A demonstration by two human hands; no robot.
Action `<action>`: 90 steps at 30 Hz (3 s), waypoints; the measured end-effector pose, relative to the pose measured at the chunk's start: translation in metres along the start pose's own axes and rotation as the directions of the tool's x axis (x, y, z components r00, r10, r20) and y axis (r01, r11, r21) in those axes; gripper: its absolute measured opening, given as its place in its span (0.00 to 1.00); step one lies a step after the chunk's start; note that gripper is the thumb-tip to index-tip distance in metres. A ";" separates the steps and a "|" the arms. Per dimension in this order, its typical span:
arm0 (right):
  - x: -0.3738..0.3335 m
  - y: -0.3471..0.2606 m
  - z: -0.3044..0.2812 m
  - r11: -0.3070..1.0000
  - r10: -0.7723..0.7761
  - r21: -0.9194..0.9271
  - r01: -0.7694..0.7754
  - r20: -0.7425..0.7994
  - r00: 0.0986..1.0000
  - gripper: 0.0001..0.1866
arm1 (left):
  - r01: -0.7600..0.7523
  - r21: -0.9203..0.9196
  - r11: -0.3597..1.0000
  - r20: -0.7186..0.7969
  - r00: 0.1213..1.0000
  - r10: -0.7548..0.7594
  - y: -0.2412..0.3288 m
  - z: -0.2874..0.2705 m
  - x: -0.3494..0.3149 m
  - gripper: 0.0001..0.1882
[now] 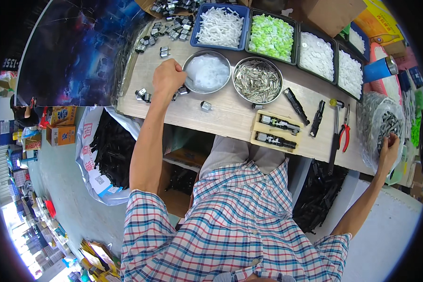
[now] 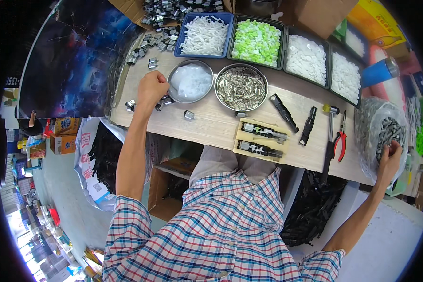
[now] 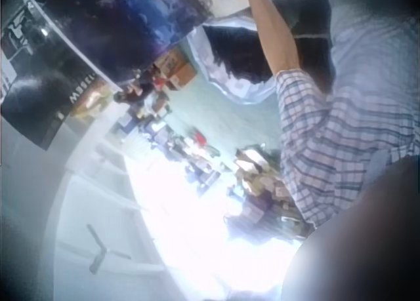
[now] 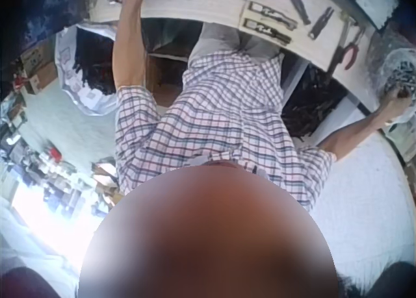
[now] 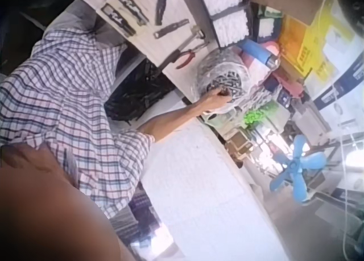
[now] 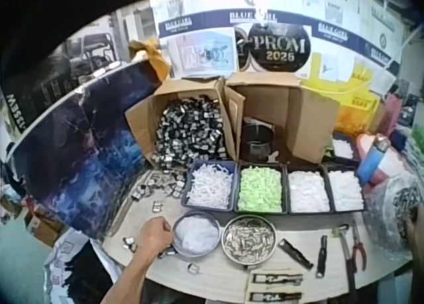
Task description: Assembling small metal components on a wooden jig using a hammer and pliers to secure pins.
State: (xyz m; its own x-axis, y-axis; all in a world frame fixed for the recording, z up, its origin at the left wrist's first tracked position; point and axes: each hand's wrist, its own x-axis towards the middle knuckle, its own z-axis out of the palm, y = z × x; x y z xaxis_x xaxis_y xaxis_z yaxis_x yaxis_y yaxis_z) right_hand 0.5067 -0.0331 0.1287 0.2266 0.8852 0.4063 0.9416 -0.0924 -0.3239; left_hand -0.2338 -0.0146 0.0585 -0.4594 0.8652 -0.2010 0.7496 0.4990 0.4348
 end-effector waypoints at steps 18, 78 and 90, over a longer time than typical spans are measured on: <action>-0.012 -0.023 0.002 0.989 0.034 0.150 -0.013 -0.142 0.989 0.17 | -0.611 0.144 0.778 -0.390 0.688 0.612 0.065 0.004 0.052 0.08; -0.176 -0.303 0.098 0.450 -0.283 0.848 -0.281 0.433 0.856 0.19 | -0.056 -0.971 0.234 -0.042 0.997 0.066 0.094 0.092 -0.171 0.10; -0.184 -0.288 0.112 0.471 -0.266 0.818 -0.329 0.488 0.831 0.20 | -0.027 -0.966 0.258 0.047 0.960 0.276 0.100 0.104 -0.191 0.11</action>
State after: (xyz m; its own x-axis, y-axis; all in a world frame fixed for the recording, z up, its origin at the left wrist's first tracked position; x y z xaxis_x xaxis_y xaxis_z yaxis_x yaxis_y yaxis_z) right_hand 0.1664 -0.1180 0.0517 -0.1842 0.9829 0.0071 0.1650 0.0381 -0.9856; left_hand -0.0214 -0.1244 0.0495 -0.2120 0.9706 -0.1142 -0.2546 0.0580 0.9653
